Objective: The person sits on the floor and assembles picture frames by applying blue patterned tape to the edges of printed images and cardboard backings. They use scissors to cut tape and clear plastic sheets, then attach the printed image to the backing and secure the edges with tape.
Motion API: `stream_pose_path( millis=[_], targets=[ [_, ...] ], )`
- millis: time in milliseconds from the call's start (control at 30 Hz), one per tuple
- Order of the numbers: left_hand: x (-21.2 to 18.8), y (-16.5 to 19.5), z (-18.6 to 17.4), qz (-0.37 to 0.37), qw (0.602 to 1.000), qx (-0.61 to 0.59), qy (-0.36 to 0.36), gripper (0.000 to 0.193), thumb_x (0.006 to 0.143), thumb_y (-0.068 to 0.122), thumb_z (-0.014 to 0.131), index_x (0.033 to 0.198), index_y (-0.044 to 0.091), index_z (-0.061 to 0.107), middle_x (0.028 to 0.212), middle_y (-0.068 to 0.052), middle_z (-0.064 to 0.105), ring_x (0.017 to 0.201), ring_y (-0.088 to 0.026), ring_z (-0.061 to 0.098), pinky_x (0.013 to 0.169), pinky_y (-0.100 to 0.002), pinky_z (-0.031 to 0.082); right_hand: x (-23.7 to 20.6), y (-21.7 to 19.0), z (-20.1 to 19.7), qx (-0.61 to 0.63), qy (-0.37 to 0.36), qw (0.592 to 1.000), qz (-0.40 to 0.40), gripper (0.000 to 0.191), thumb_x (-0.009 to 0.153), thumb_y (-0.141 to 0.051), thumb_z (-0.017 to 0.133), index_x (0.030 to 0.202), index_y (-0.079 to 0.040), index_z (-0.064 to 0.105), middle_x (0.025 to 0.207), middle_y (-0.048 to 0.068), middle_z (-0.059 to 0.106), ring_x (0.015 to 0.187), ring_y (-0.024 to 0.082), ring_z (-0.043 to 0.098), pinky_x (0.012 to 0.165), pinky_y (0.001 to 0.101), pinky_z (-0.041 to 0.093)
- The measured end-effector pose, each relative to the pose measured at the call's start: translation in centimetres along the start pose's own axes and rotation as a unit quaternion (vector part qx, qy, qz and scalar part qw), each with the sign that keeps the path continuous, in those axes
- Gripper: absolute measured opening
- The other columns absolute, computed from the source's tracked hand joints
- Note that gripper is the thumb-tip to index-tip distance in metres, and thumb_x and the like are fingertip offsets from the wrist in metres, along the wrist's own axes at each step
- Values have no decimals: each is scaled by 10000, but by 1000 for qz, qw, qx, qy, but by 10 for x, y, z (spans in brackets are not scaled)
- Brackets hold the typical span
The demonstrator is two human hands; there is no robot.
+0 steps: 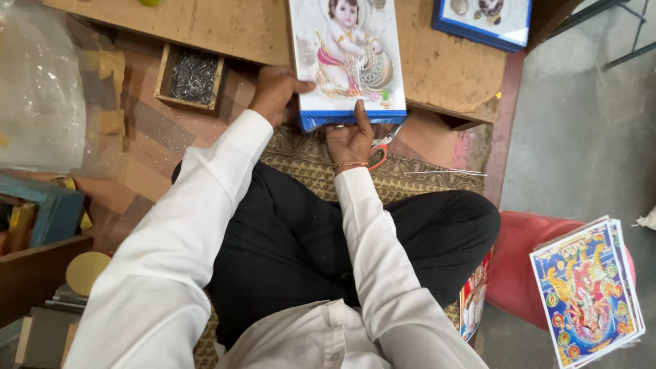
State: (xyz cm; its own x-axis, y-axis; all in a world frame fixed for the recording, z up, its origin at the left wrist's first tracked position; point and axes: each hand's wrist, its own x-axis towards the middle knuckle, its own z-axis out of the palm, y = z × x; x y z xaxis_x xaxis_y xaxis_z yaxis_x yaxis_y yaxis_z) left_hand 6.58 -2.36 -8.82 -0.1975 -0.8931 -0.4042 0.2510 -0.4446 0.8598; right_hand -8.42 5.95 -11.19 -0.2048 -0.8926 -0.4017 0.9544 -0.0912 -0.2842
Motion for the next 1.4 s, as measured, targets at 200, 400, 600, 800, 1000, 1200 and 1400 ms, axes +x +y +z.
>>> stream_pose_path(
  millis=[200,400,600,800,1000,1200,1400],
  targets=[
    [-43,-18,21,-51,986,-124,-101,317,855,96,816,1097,-34,658,969,-138,730,813,-266,703,647,-377,581,-34,-44,32,-140,-99,982,-79,560,786,47,725,1321,35,560,1278,172,664,1218,353,622,1126,476,474],
    [-88,35,32,428,818,362,130,1054,730,222,992,1514,6,322,1531,-232,394,1419,-391,386,1165,-521,305,-100,-164,123,-552,-187,801,-138,299,768,72,732,1067,55,713,963,84,760,824,191,717,848,333,592],
    [-103,95,13,482,765,417,94,717,663,165,968,1243,26,570,1156,-164,644,1103,-329,613,1172,-541,274,-120,-184,227,-894,-283,332,-96,333,715,-182,895,959,11,777,729,138,693,615,184,590,604,349,484],
    [-130,43,-20,361,849,373,98,426,692,183,978,932,44,655,831,-42,727,711,-170,674,676,-341,545,-106,-130,218,-897,-374,227,-59,380,646,-209,867,988,-58,801,706,112,723,574,191,639,604,346,518],
    [-147,57,-45,335,935,110,-35,193,923,176,794,1009,55,670,895,-4,711,777,-86,682,650,-238,579,-97,-94,219,-893,-410,179,-50,305,654,-196,846,904,-28,791,702,168,697,579,248,635,601,380,511],
    [-160,80,-39,293,956,21,-2,160,958,116,777,904,-12,697,818,-53,698,695,-105,697,575,-266,620,-92,-80,228,-890,-426,143,-74,328,629,-208,862,895,-31,790,711,163,700,593,272,647,609,396,520],
    [-169,72,-39,292,956,19,-1,150,957,100,771,902,-6,681,832,-45,712,724,-102,713,607,-265,643,-90,-95,219,-909,-395,120,-59,443,702,-347,908,990,-36,779,850,169,729,748,294,683,734,397,538]
  ],
)
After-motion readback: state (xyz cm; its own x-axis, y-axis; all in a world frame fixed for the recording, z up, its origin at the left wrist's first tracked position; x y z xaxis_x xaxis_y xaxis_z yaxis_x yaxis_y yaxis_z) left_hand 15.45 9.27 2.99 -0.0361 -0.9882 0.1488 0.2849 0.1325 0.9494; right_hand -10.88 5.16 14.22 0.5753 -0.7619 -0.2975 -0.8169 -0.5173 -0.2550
